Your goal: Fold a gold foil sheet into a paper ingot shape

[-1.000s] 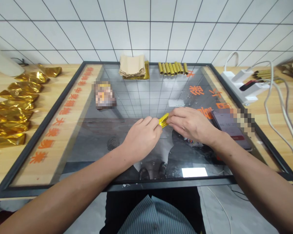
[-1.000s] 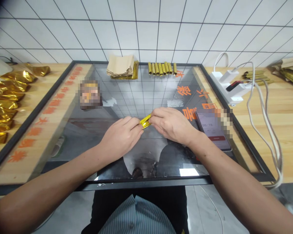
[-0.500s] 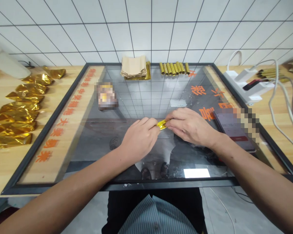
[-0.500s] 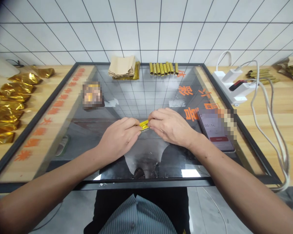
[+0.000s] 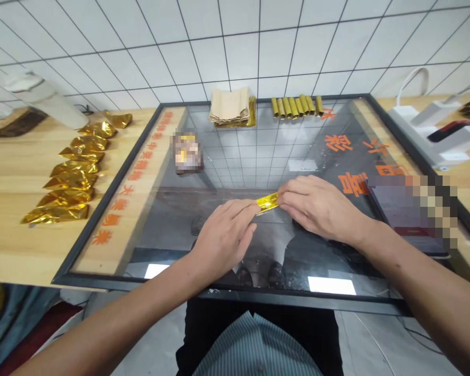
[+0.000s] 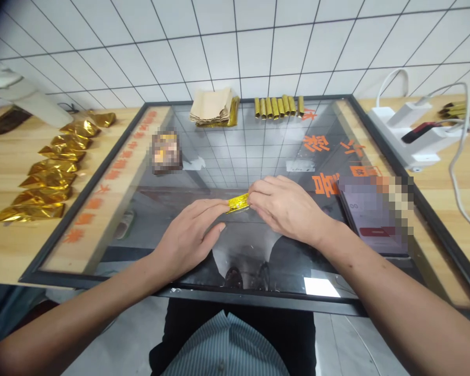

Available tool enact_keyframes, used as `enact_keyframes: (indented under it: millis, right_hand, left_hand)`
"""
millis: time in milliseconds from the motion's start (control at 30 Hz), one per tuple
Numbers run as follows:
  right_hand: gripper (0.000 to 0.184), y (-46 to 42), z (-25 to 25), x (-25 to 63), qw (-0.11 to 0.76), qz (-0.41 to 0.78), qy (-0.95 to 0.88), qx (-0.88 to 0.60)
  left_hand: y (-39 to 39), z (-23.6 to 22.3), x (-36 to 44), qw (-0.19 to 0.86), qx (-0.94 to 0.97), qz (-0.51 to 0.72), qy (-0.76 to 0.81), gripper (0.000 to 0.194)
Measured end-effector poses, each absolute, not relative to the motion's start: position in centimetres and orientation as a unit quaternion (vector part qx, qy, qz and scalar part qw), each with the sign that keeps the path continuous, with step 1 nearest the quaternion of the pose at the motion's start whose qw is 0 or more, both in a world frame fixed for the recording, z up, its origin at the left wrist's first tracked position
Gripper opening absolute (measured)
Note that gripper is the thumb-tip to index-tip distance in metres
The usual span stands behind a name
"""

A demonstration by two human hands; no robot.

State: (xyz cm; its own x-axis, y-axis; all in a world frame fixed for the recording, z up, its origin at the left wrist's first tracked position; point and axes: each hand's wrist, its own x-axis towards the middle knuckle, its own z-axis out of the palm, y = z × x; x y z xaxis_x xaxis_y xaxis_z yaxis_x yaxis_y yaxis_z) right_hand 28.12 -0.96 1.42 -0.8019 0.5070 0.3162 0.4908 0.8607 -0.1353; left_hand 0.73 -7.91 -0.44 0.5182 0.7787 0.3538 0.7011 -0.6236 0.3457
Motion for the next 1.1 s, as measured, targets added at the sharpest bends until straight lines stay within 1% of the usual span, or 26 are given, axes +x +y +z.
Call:
enact_keyframes:
  millis: [67, 200, 267, 400, 500, 633, 800, 967, 1100]
  right_hand:
    - [0.025, -1.1, 1.6, 28.0, 0.174, 0.019, -0.950, -0.258]
    - [0.026, -1.4, 1.7, 27.9, 0.166, 0.003, -0.954, -0.251]
    - [0.027, -1.5, 1.7, 27.9, 0.164, 0.002, -0.954, -0.253]
    - [0.025, -1.4, 1.4, 27.9, 0.173, 0.021, -0.949, -0.261]
    - [0.023, -1.3, 1.1, 27.9, 0.189, 0.054, -0.940, -0.279]
    - [0.021, -1.3, 0.8, 27.8, 0.211, 0.110, -0.920, -0.311]
    - [0.019, -1.4, 0.9, 27.7, 0.221, 0.134, -0.909, -0.326]
    - [0.019, -1.4, 1.0, 27.5, 0.227, 0.150, -0.901, -0.339]
    - [0.015, -1.5, 0.9, 27.4, 0.236, 0.169, -0.892, -0.347]
  left_hand:
    - [-7.8, -0.5, 0.9, 0.093, 0.856, 0.249, 0.443, 0.031]
    - [-6.9, -0.4, 1.4, 0.094, 0.854, 0.229, 0.458, 0.018]
    - [-6.6, -0.3, 1.6, 0.091, 0.853, 0.219, 0.465, 0.014]
    - [-6.1, -0.1, 2.0, 0.085, 0.845, 0.210, 0.484, 0.013]
    - [-5.8, -0.1, 2.3, 0.081, 0.841, 0.210, 0.493, 0.019]
    - [-5.6, -0.1, 2.5, 0.101, 0.832, 0.225, 0.498, 0.024]
    - [-5.6, -0.1, 2.7, 0.124, 0.813, 0.254, 0.509, 0.012]
    - [-5.6, 0.0, 2.8, 0.145, 0.802, 0.273, 0.511, 0.015]
    - [-5.5, 0.0, 2.8, 0.158, 0.789, 0.284, 0.521, 0.010]
